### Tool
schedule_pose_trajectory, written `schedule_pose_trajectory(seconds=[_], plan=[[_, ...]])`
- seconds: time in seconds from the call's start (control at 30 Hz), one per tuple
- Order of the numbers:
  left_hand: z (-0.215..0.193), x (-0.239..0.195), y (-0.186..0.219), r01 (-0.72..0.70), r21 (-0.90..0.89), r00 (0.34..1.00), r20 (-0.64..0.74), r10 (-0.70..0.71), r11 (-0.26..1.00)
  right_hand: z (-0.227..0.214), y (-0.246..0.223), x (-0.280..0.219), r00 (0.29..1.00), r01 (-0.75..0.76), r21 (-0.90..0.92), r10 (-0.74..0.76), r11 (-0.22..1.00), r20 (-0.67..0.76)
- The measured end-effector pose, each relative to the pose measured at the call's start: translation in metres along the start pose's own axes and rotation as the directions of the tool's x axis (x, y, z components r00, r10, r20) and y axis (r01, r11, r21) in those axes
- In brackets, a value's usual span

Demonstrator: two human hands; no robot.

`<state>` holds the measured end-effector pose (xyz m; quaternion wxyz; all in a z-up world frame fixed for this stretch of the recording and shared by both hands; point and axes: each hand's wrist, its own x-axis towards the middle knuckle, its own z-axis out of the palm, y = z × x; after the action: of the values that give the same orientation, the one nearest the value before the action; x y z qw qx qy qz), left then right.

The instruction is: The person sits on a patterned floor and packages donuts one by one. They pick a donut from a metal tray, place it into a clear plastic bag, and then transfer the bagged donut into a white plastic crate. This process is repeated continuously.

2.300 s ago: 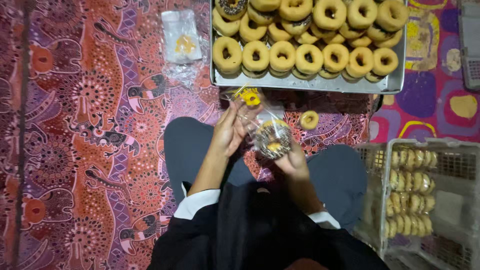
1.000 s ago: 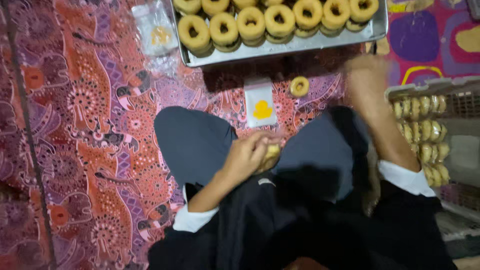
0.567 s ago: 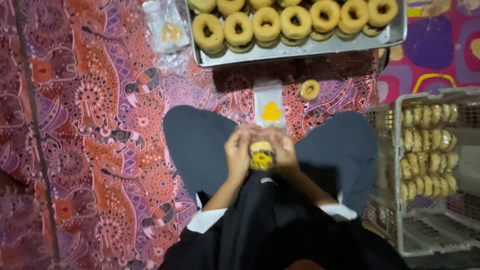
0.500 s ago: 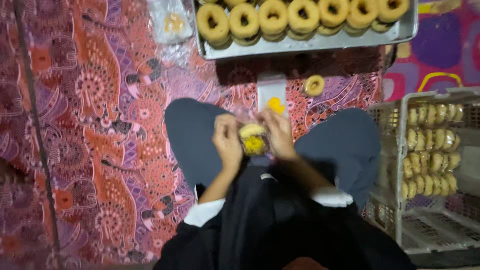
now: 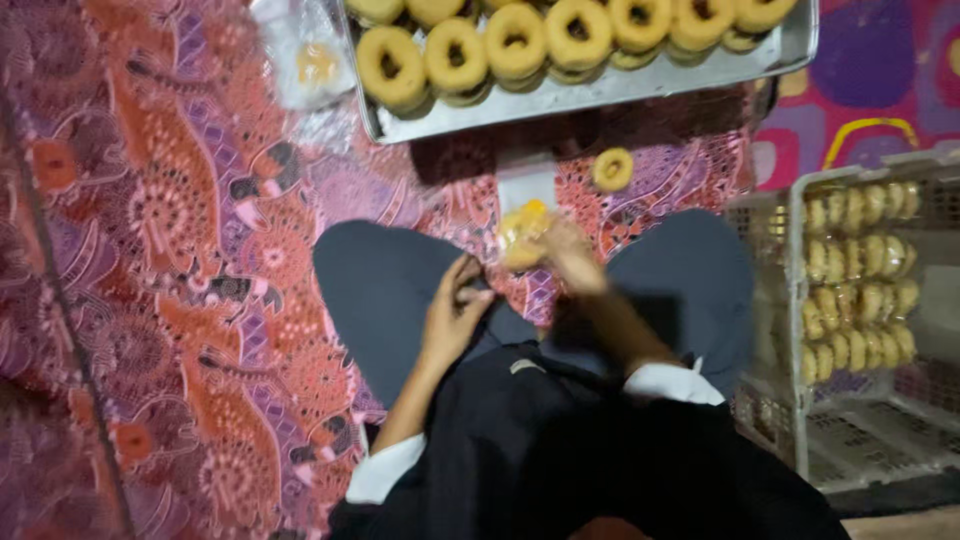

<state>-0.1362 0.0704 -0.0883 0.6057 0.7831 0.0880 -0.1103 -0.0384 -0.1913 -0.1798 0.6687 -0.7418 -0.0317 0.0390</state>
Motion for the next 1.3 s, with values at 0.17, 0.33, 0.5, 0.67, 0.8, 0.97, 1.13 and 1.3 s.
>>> schedule_pose_trajectory(seconds=[0.17,0.33,0.5,0.67,0.8,0.97,1.13,1.3], plan=[[0.066,0.120,0.005,-0.153,0.709,0.985,0.168,0.045,0.688,-0.118,0.039,0.064,0.734,-0.597,-0.359,0.307,0.718,-0.606],[0.091,0.169,-0.037,-0.169,0.911,0.979,0.200,-0.042,0.377,-0.010,0.060,0.096,0.998,0.059,-0.799,-0.017,0.598,0.062],[0.085,0.174,-0.049,-0.132,0.900,0.975,0.194,-0.109,0.416,0.055,0.042,0.142,0.803,0.300,-0.868,0.386,0.396,0.453],[0.100,0.165,-0.059,-0.031,0.855,0.999,0.010,0.043,0.518,0.028,-0.007,0.156,0.585,0.233,-0.848,0.629,0.475,0.513],[0.078,0.153,-0.076,-0.221,-0.633,0.972,-0.209,0.111,0.742,0.025,-0.073,0.081,0.794,0.607,-0.684,-0.287,0.405,0.536],[-0.024,0.158,-0.055,0.048,-0.995,0.965,0.025,-0.259,0.083,0.044,-0.163,0.129,0.676,0.717,-0.474,-0.344,0.511,0.651],[-0.068,0.141,0.014,0.085,-0.996,0.946,0.071,-0.317,0.031,0.049,-0.235,0.326,0.811,0.529,-0.798,-0.446,0.288,0.377],[-0.059,0.137,0.068,0.149,-0.988,0.970,0.140,-0.197,0.028,0.031,-0.239,0.221,0.988,0.143,-0.108,-0.137,0.984,0.065]])
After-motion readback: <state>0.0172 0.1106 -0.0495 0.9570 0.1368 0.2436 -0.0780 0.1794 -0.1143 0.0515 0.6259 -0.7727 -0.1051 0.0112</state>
